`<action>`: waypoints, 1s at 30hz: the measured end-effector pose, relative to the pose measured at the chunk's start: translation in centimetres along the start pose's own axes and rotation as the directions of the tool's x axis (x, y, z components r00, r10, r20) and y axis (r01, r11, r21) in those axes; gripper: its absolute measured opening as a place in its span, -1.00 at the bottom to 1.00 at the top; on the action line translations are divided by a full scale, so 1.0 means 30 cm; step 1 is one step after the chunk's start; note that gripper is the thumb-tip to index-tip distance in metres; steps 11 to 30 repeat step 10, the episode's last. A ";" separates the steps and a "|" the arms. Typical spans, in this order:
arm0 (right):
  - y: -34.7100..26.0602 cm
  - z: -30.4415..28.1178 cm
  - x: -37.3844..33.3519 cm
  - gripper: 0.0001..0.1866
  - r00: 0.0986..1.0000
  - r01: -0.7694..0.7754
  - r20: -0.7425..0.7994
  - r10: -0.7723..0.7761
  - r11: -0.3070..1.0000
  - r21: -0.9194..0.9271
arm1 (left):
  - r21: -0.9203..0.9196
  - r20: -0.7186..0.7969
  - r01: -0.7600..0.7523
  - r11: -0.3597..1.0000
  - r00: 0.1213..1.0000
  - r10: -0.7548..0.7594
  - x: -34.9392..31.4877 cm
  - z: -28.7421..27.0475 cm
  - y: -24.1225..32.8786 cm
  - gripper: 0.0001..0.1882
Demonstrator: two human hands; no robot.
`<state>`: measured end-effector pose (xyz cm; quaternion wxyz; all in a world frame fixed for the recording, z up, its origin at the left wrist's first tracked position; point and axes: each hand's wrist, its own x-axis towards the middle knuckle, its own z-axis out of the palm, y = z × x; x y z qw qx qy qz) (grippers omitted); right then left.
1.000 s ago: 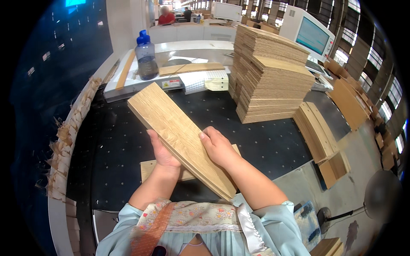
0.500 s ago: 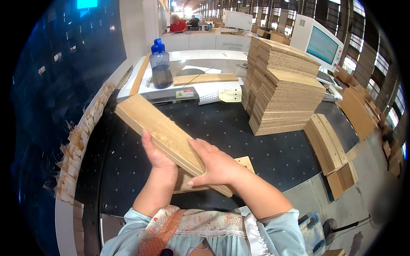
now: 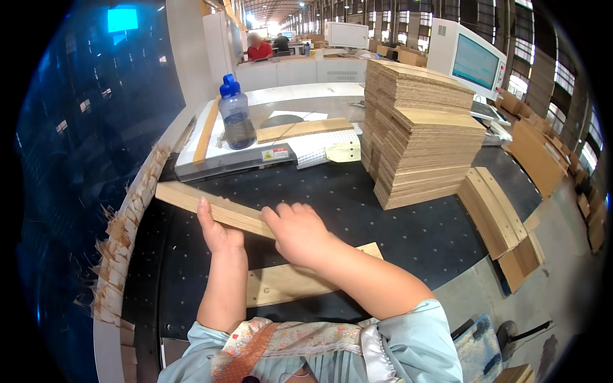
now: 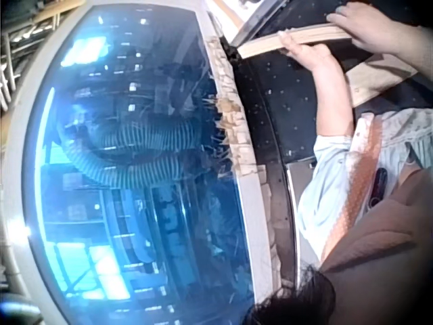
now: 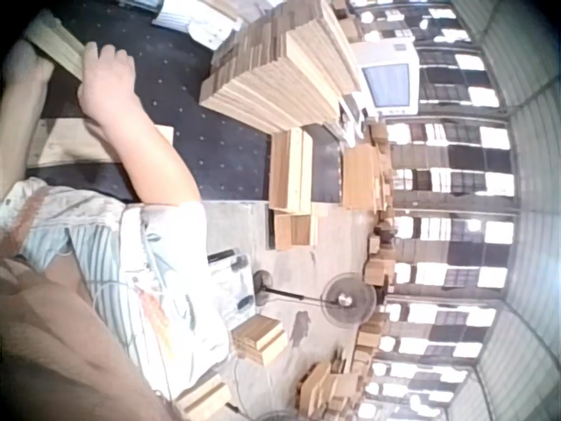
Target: The person prepares wood pieces by inserting wooden pegs into pre-drilled holes, using an air nozzle to clear debris from a workbench, and stacking finished boards.
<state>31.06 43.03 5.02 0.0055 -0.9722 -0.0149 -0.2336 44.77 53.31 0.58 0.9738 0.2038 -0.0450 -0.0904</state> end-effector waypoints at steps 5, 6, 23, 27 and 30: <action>0.096 0.137 0.104 -0.63 0.997 -0.078 0.028 0.073 0.970 0.229 | 0.112 -0.078 0.116 0.987 0.991 -0.108 0.035 -0.084 0.026 -0.25; 0.115 0.145 0.129 -0.63 0.990 -0.136 0.075 0.119 0.940 0.313 | 0.198 -0.027 0.104 0.975 0.995 -0.101 0.023 -0.103 0.036 -0.18; 0.205 0.223 0.262 -0.51 0.882 -0.327 0.469 0.057 0.789 0.519 | 0.864 0.306 -0.338 0.374 0.941 0.143 0.035 -0.283 0.122 -0.10; 0.205 0.223 0.262 -0.51 0.882 -0.327 0.469 0.057 0.789 0.519 | 0.864 0.306 -0.338 0.374 0.941 0.143 0.035 -0.283 0.122 -0.10; 0.205 0.223 0.262 -0.51 0.882 -0.327 0.469 0.057 0.789 0.519 | 0.864 0.306 -0.338 0.374 0.941 0.143 0.035 -0.283 0.122 -0.10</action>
